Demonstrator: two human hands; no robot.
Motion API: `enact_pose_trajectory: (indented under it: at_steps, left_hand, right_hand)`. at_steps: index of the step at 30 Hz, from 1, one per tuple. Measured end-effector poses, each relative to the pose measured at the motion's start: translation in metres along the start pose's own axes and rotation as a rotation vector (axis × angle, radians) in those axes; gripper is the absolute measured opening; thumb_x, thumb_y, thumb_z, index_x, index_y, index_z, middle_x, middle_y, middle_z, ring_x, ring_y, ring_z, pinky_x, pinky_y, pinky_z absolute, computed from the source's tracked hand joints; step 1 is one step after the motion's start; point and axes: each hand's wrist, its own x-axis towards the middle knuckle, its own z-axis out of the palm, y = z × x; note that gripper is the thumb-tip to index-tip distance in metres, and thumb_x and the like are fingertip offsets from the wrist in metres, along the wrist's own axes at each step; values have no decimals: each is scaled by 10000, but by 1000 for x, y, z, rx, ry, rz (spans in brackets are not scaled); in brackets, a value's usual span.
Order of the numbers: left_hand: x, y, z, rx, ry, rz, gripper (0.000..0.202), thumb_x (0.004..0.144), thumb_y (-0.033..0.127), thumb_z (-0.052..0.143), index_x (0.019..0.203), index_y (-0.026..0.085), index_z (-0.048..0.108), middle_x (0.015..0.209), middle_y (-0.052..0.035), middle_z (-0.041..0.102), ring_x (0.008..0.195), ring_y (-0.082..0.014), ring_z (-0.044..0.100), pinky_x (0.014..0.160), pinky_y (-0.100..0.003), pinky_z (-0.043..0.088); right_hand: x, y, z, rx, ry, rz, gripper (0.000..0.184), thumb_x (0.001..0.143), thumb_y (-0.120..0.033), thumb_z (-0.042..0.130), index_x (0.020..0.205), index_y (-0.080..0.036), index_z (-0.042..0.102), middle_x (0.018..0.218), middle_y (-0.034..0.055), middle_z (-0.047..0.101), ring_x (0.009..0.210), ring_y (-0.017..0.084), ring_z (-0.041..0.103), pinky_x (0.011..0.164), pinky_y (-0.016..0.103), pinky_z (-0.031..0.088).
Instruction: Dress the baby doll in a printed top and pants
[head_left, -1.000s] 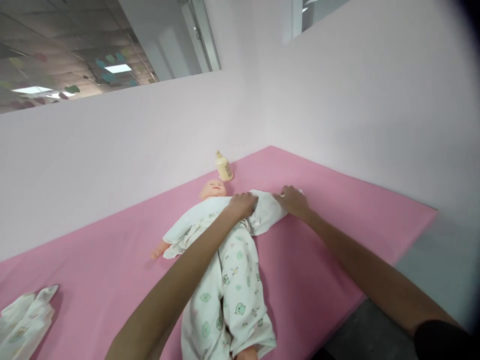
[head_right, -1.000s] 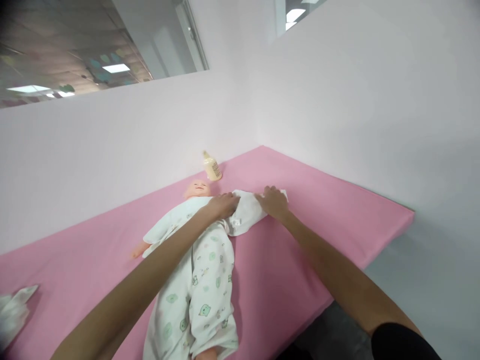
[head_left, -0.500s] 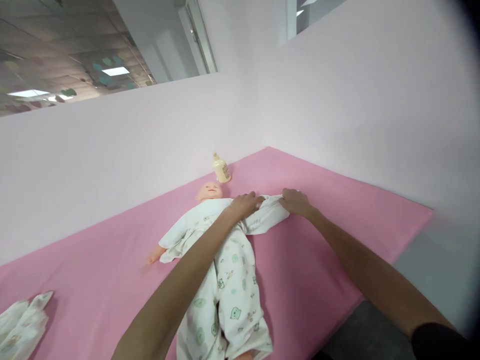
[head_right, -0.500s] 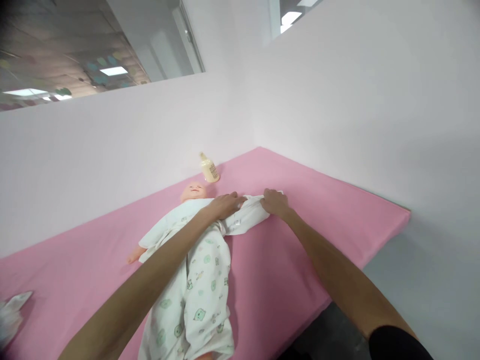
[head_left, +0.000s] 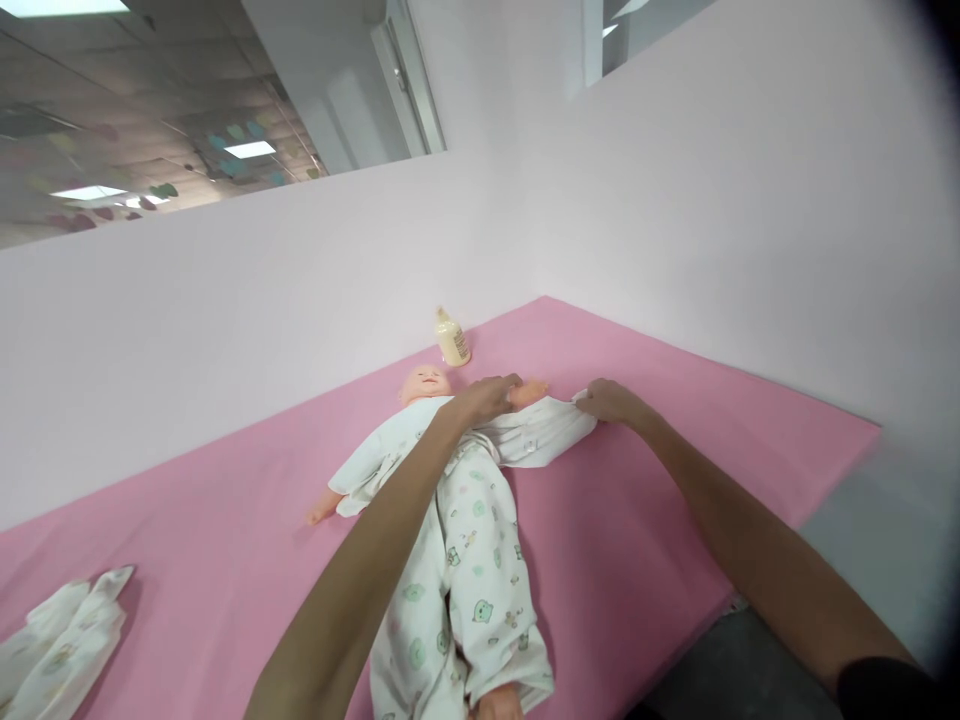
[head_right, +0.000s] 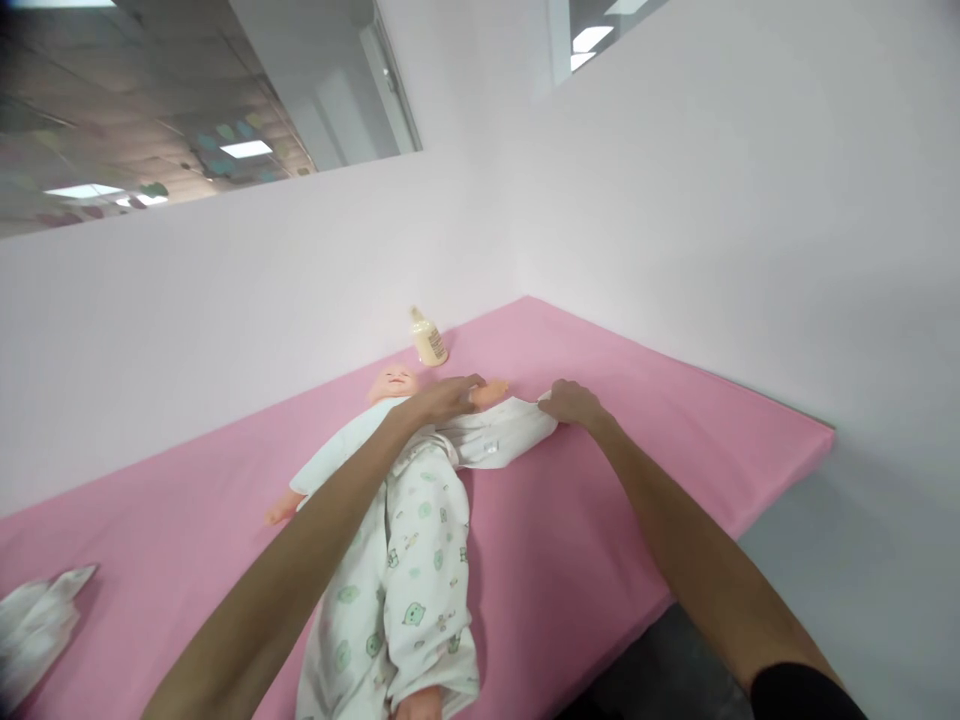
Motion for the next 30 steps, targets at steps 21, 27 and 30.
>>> enact_pose_trajectory:
  at_steps: [21, 27, 30]
  left_hand:
    - [-163, -52, 35, -674, 911, -631, 242, 884, 391, 541, 973, 183, 630, 1059, -79, 661, 996, -213, 606, 894, -347, 459]
    - [-183, -80, 69, -1374, 651, -753, 388, 796, 467, 672, 953, 114, 655, 978, -119, 698, 895, -233, 653, 798, -343, 503]
    - [-174, -78, 78, -1627, 568, -625, 408, 770, 479, 717, 956, 119, 680, 973, -134, 716, 954, -249, 657, 864, -344, 515]
  right_hand:
    - [-48, -83, 61, 567, 32, -457, 305, 892, -462, 513, 737, -207, 573, 728, 27, 655, 710, 181, 595, 664, 290, 428]
    - [-27, -126, 86, 1188, -495, -204, 294, 864, -456, 603, 903, -170, 662, 975, 95, 726, 940, 212, 660, 878, 311, 513]
    - [-22, -146, 97, 1249, -516, -77, 316, 863, -446, 605, 981, -160, 670, 1011, 97, 730, 1019, 224, 652, 948, 335, 501]
